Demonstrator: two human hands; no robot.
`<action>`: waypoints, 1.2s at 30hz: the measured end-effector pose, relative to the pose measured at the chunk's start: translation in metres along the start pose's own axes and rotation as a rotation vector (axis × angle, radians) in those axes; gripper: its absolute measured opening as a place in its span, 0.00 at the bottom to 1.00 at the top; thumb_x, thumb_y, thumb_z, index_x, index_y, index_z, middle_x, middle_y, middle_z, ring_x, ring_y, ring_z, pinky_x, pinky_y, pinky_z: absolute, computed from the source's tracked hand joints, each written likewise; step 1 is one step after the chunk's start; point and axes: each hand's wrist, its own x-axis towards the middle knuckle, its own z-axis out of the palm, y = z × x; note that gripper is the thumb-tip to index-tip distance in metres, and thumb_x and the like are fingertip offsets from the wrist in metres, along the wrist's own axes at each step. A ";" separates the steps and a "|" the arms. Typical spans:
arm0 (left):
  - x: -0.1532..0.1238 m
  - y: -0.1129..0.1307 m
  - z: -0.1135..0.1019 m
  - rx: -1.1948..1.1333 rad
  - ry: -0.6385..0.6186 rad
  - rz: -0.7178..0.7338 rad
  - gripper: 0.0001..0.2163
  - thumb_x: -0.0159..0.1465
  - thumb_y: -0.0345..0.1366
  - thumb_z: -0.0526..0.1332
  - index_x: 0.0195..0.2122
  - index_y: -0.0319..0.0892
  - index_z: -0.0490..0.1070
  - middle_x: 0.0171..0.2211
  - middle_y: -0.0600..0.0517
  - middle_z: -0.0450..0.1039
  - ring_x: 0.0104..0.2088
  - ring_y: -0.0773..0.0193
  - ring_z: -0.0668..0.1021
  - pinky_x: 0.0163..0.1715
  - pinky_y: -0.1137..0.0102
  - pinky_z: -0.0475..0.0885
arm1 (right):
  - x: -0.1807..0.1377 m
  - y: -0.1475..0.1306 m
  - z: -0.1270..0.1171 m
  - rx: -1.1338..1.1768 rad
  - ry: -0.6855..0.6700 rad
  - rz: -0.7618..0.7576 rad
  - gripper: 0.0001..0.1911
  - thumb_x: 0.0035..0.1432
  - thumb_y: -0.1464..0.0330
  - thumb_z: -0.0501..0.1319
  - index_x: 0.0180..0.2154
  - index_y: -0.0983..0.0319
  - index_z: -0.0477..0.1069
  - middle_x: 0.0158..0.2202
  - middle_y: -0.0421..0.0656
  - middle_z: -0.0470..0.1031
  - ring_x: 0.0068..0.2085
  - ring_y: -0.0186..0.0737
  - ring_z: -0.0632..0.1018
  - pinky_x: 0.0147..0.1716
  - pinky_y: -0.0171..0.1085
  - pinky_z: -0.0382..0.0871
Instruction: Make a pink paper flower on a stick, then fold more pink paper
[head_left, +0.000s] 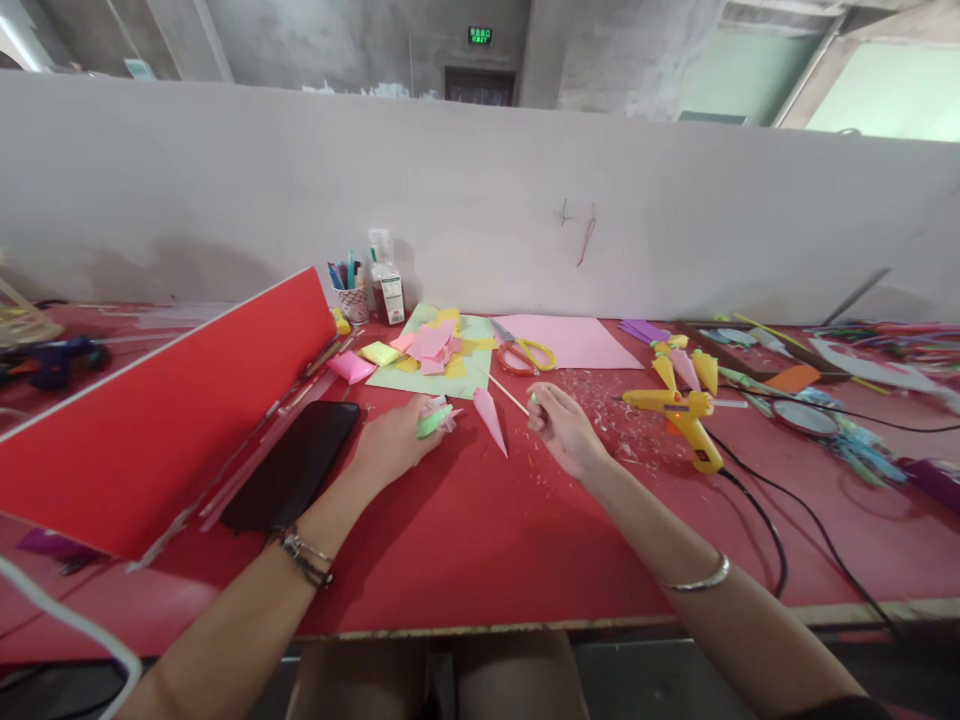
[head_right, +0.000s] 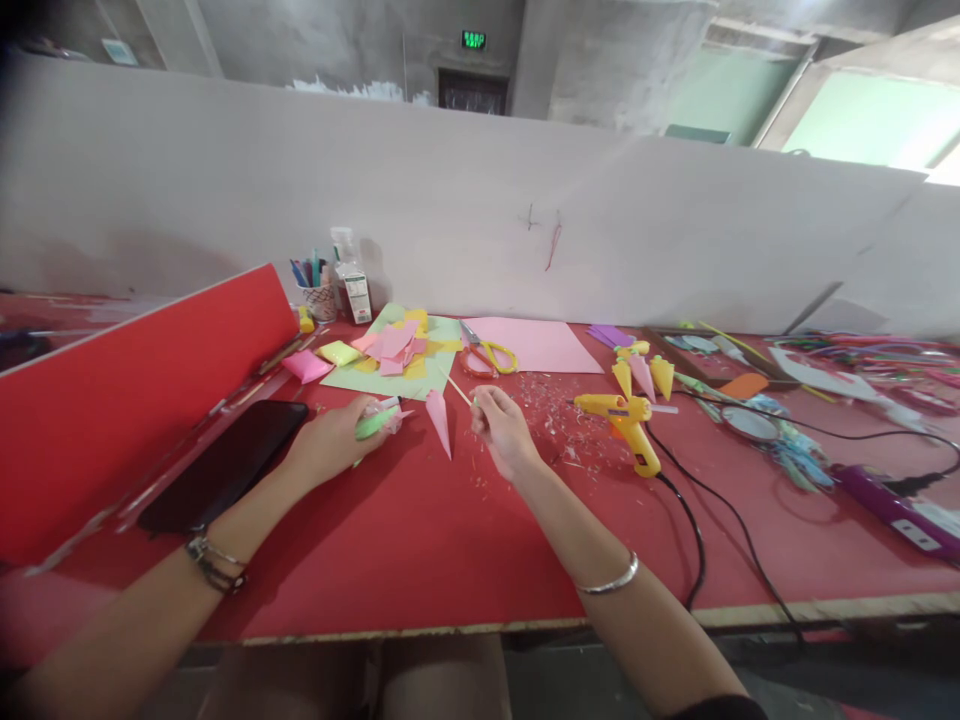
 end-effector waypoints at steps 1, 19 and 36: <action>0.000 0.000 0.000 0.000 0.004 0.003 0.20 0.57 0.51 0.49 0.45 0.44 0.61 0.35 0.47 0.74 0.36 0.53 0.76 0.27 0.69 0.65 | 0.001 0.001 0.000 0.023 0.001 -0.007 0.15 0.32 0.61 0.67 0.21 0.61 0.64 0.16 0.31 0.61 0.18 0.22 0.61 0.18 0.26 0.55; 0.000 0.002 -0.003 -0.010 -0.029 -0.009 0.20 0.57 0.52 0.48 0.45 0.45 0.61 0.36 0.46 0.74 0.37 0.52 0.76 0.29 0.68 0.66 | 0.000 0.002 -0.001 -0.142 0.055 -0.023 0.13 0.34 0.60 0.65 0.19 0.62 0.68 0.15 0.31 0.56 0.17 0.23 0.54 0.17 0.29 0.48; 0.000 0.002 -0.003 -0.013 -0.023 -0.003 0.21 0.57 0.53 0.47 0.43 0.44 0.62 0.37 0.45 0.74 0.38 0.51 0.76 0.29 0.67 0.67 | 0.001 0.001 -0.001 -0.142 -0.011 -0.078 0.17 0.38 0.55 0.63 0.17 0.61 0.64 0.10 0.30 0.52 0.15 0.24 0.53 0.17 0.30 0.48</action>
